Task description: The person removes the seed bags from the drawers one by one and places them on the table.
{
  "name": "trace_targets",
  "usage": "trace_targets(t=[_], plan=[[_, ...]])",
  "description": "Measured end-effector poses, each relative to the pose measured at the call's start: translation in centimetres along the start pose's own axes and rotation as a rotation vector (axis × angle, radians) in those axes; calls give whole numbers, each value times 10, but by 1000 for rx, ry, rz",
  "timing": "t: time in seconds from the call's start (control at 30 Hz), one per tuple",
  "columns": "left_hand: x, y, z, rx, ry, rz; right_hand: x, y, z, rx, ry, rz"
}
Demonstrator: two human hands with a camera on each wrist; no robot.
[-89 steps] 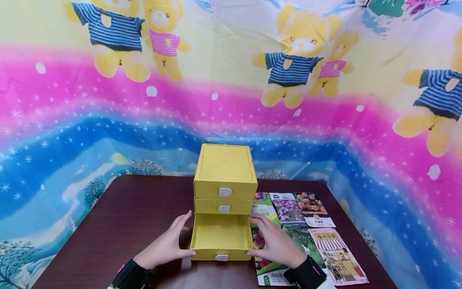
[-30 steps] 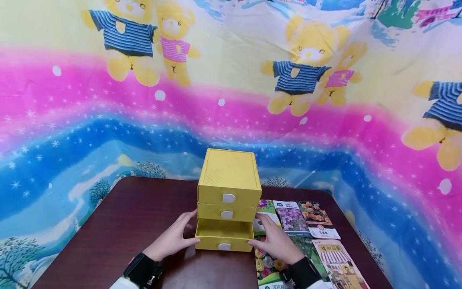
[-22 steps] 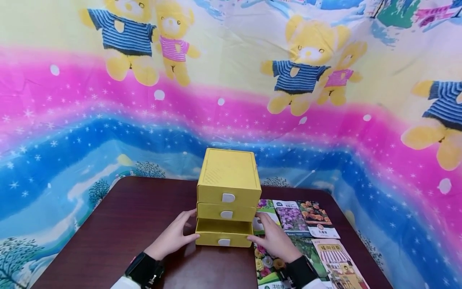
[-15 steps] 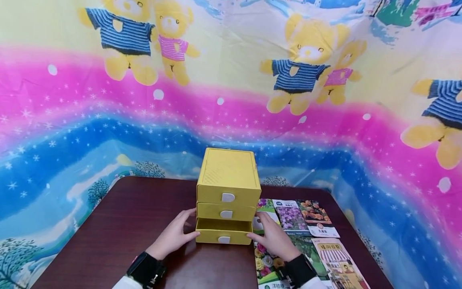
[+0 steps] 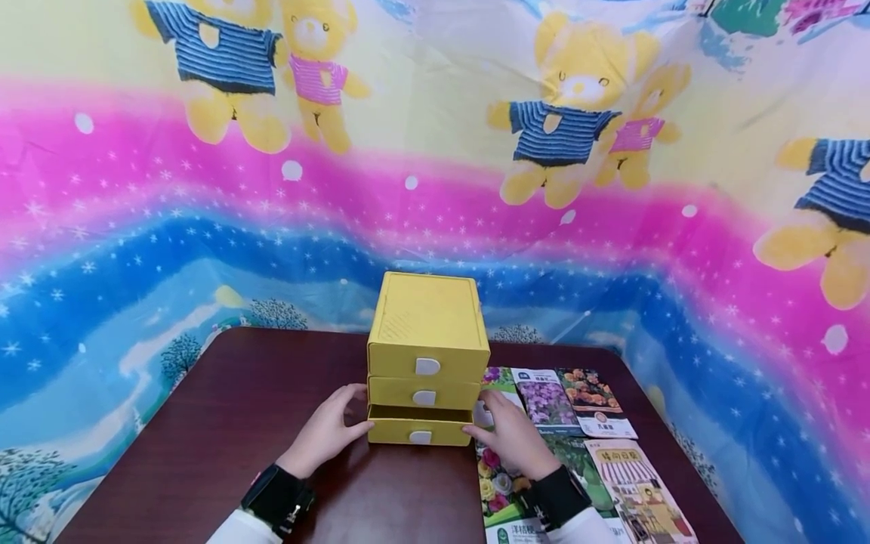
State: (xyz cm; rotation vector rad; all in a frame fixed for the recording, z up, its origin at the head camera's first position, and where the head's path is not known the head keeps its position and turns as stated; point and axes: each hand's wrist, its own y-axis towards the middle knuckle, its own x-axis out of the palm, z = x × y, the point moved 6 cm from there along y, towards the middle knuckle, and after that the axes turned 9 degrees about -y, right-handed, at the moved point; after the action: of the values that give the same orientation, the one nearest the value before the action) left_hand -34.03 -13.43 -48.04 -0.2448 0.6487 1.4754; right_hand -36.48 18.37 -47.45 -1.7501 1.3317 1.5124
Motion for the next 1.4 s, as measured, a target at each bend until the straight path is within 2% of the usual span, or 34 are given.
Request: trace_targets(t=[0.33,0.57,1.03,1.4], plan=[[-4,3,-2,17,14,5,-4,7,-7,23,-32,34],[-7,6,-2,68,28,27,-3,12,-8,34,-26,52],[-4,12,-1,80,103,28,-1,16,-5,59,-35,61],[-2,13,1,75,122,36,2,15,-2,75,2,53]])
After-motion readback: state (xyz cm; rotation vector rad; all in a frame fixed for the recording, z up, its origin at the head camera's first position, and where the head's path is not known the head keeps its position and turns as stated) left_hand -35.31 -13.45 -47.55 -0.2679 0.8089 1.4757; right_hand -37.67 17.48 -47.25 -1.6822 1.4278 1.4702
